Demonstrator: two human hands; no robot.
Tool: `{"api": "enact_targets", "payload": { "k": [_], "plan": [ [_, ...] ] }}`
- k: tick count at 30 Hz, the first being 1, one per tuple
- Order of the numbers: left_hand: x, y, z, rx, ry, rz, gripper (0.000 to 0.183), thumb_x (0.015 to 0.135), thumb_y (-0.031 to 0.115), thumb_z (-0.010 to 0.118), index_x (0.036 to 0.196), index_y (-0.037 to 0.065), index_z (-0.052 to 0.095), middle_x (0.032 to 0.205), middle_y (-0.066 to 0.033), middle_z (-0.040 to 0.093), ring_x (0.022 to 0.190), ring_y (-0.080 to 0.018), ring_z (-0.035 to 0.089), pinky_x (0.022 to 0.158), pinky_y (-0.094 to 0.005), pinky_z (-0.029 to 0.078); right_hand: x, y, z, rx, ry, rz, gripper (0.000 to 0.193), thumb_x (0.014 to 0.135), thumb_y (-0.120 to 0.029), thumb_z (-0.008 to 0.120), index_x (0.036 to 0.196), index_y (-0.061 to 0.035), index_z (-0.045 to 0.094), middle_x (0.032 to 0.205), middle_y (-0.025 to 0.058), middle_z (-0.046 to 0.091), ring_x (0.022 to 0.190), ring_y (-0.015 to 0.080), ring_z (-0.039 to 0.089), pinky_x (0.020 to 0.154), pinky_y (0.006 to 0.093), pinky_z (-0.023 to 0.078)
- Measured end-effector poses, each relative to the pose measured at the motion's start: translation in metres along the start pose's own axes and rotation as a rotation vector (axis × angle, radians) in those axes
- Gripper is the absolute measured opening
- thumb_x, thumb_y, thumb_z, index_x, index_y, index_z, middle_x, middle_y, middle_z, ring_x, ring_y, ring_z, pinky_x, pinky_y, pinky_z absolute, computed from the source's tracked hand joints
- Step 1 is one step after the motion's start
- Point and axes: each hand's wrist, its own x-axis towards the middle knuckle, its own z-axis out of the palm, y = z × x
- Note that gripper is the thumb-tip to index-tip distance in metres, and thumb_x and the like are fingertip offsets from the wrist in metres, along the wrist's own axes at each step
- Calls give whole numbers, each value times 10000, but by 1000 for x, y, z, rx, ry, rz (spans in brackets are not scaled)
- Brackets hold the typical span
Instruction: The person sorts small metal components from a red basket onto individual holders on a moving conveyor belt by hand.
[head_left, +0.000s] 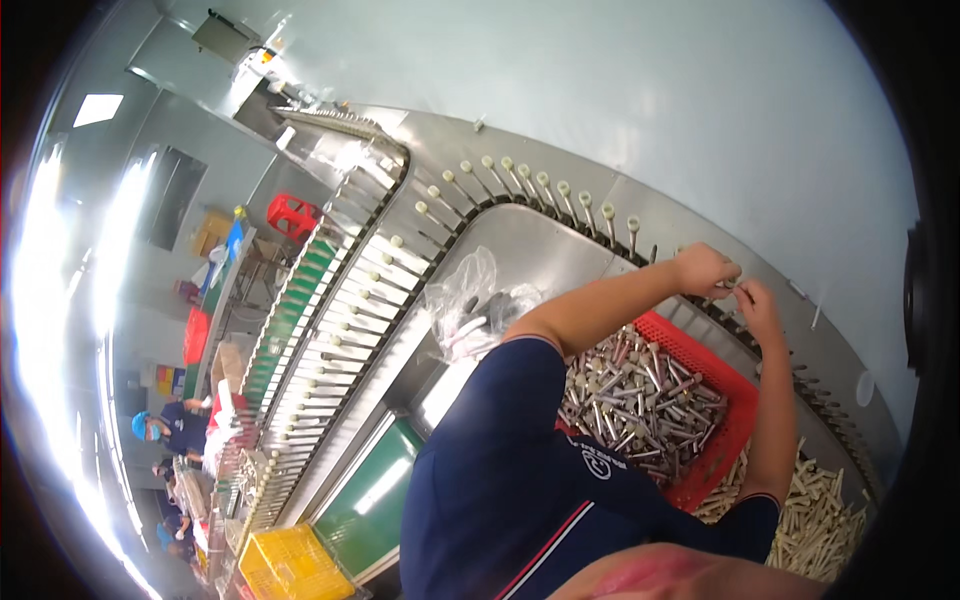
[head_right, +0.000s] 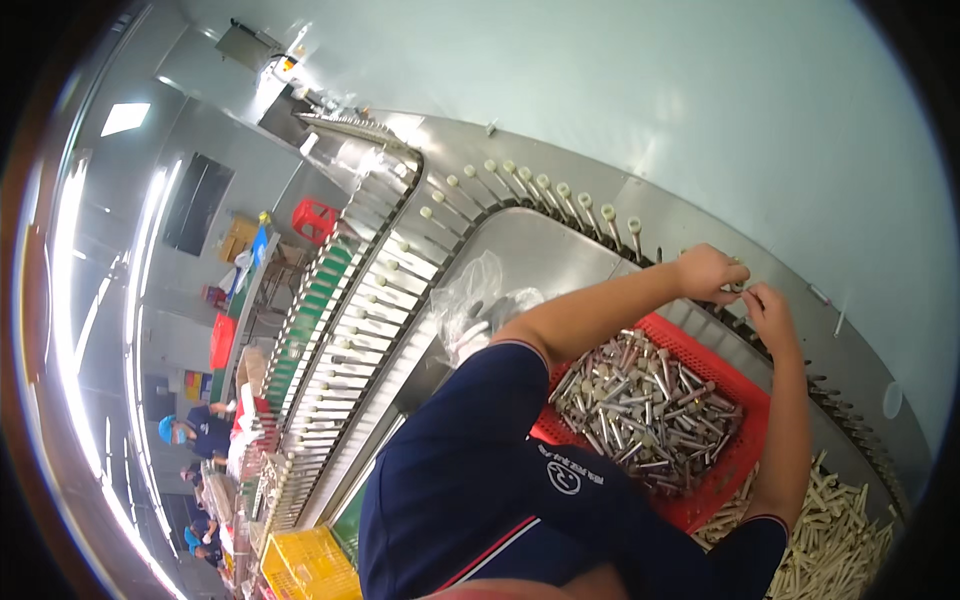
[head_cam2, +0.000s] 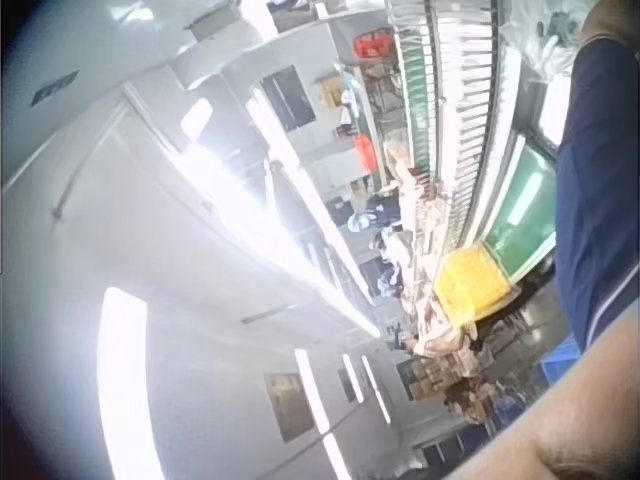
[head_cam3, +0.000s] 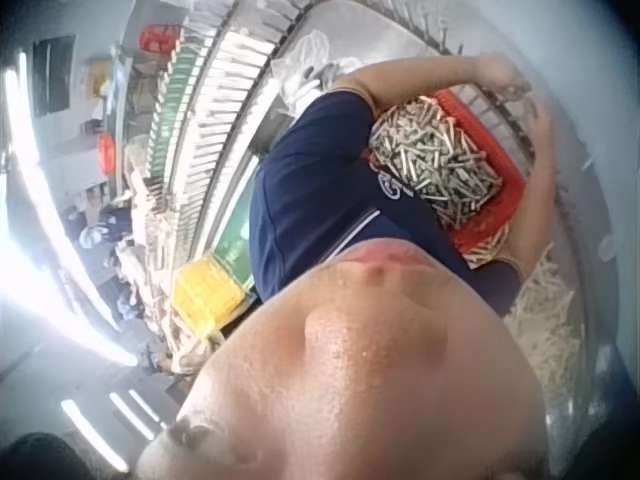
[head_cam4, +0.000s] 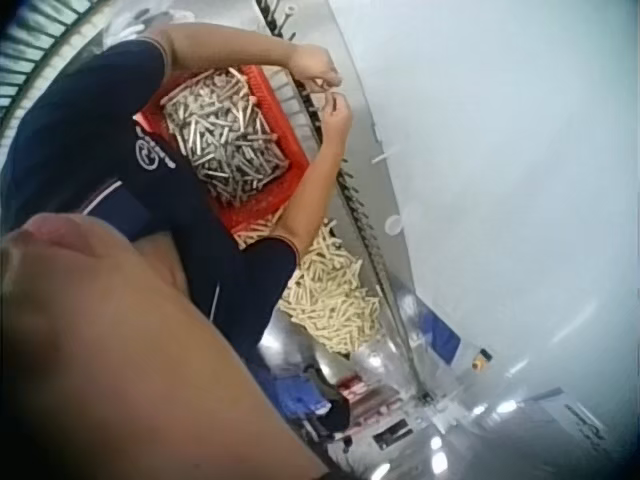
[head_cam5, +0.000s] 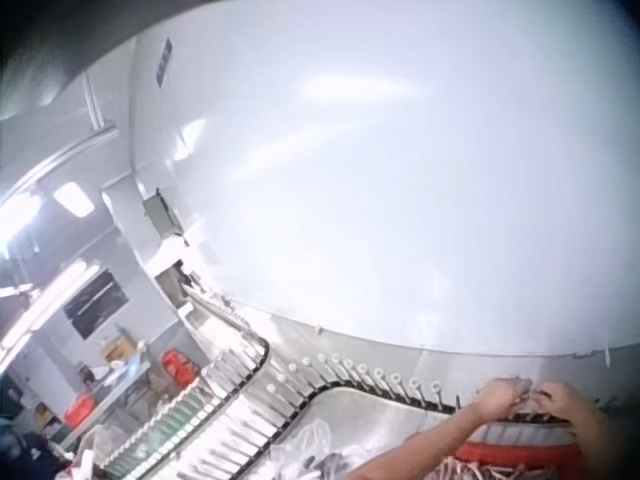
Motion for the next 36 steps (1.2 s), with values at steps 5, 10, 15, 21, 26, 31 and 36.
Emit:
{"api": "enact_targets", "payload": {
  "k": [5,10,15,21,26,31,36],
  "plan": [
    [30,27,-65,-302,173,-39,275,731,249,706,885,80,552,705,-129,564,625,-335,584,553,-420,467,32,-26,-62,278,122,35,107,891,-57,541,974,-3,581,698,35,551,576,106,539,553,269,459],
    [-14,39,25,-551,-267,-79,560,681,173,746,1194,99,536,1104,-167,543,1035,-342,551,845,-415,474,-33,46,-28,23,-421,-244,439,794,-248,711,1160,-53,567,1164,144,570,1105,286,538,941,389,435],
    [-13,38,76,-36,-38,-289,618,675,206,774,1227,96,519,1261,-166,478,1151,-371,468,941,-470,412,-52,65,-76,-182,-3,-142,498,789,-258,705,1215,-61,538,1239,152,534,1184,328,477,1017,409,366],
    [69,34,93,138,162,-201,349,767,251,708,1054,87,599,1050,-142,601,947,-358,573,804,-446,462,-42,95,-86,-211,172,-277,353,810,-175,641,1128,-44,559,1099,159,577,1049,351,524,914,429,420],
    [98,71,109,118,18,-269,197,846,250,632,846,56,605,760,-136,628,678,-360,594,614,-431,477,-65,93,-111,183,225,89,162,893,-128,531,1009,-43,607,617,59,552,565,154,548,563,326,470],
    [149,100,82,-166,419,-369,203,856,223,610,817,24,597,744,-139,621,670,-329,603,592,-389,475,-90,30,-180,450,262,12,183,941,-147,491,1042,-44,604,541,-23,486,485,55,467,470,233,410],
    [76,148,100,-345,-290,-226,308,772,234,668,986,16,631,943,-160,641,893,-324,615,787,-404,489,-187,94,-90,421,34,65,286,884,-197,614,1078,12,590,868,118,639,843,181,623,746,342,492]
  ]
}}
